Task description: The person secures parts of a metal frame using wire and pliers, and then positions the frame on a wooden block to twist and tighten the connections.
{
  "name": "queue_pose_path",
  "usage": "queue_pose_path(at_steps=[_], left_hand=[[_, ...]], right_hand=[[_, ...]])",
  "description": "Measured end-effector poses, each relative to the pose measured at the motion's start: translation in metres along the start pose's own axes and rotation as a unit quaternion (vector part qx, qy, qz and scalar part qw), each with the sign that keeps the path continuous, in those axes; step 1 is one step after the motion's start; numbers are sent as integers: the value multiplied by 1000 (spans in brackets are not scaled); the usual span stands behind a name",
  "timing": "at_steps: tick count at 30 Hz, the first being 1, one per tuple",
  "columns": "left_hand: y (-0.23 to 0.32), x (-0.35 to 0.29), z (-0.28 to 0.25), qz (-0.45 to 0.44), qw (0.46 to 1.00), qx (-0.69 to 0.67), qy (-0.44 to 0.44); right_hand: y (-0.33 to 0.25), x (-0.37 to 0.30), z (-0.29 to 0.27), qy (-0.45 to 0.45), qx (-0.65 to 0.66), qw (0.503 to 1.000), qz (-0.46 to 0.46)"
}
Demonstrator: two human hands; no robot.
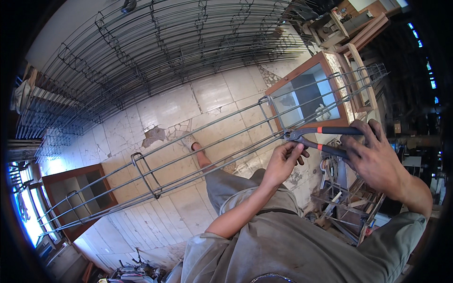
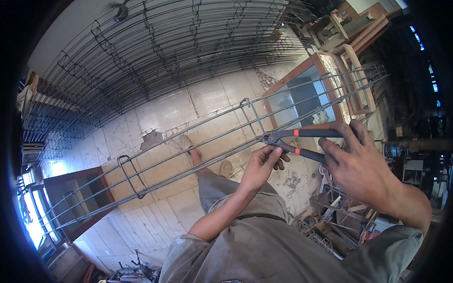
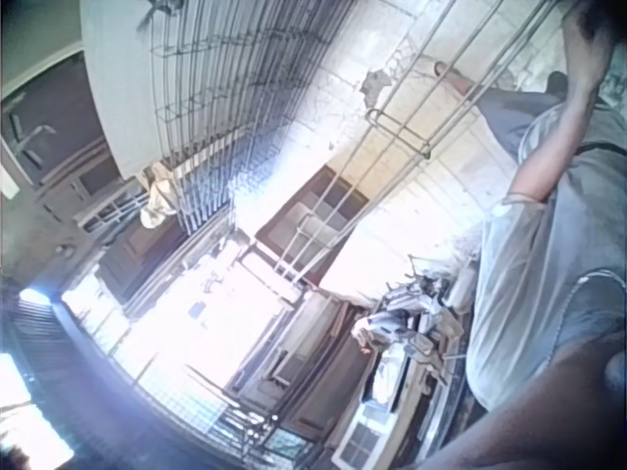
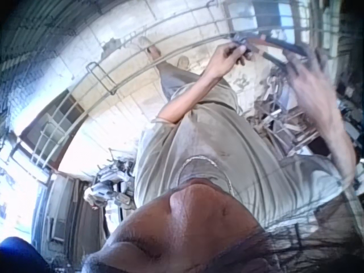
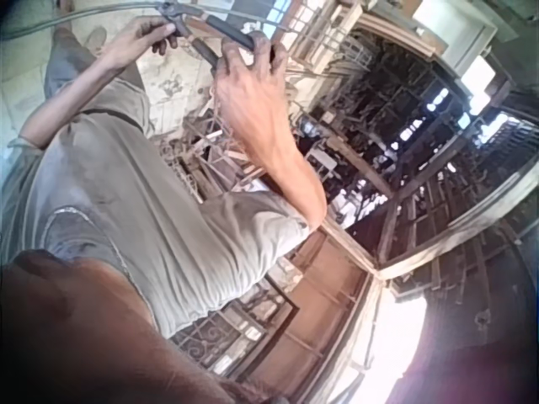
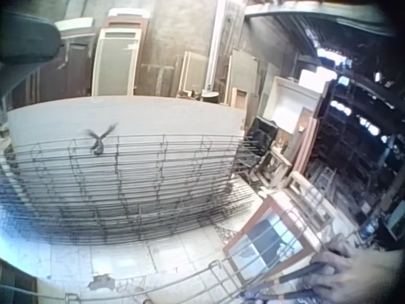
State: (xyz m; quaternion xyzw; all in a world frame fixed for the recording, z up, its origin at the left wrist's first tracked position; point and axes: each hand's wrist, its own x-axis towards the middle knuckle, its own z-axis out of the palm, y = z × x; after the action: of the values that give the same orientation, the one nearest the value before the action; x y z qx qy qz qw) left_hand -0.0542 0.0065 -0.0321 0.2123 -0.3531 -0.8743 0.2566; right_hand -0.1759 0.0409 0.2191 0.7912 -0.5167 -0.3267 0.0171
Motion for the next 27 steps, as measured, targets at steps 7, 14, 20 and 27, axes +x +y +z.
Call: queue_pose_path(at_steps=[7, 14, 20, 27], left_hand=[[-2, 4, 8, -14, 999, -40, 13], [-2, 4, 10, -10, 999, -34, 13], [-7, -4, 13, 17, 999, 16, 28], [15, -35, 40, 314, 898, 290, 103]], right_hand=[[17, 1, 10, 11, 8, 1000, -11], [23, -8, 22, 27, 20, 999, 6], [17, 5, 1, 59, -99, 992, -58], [11, 14, 2, 9, 84, 994, 75]])
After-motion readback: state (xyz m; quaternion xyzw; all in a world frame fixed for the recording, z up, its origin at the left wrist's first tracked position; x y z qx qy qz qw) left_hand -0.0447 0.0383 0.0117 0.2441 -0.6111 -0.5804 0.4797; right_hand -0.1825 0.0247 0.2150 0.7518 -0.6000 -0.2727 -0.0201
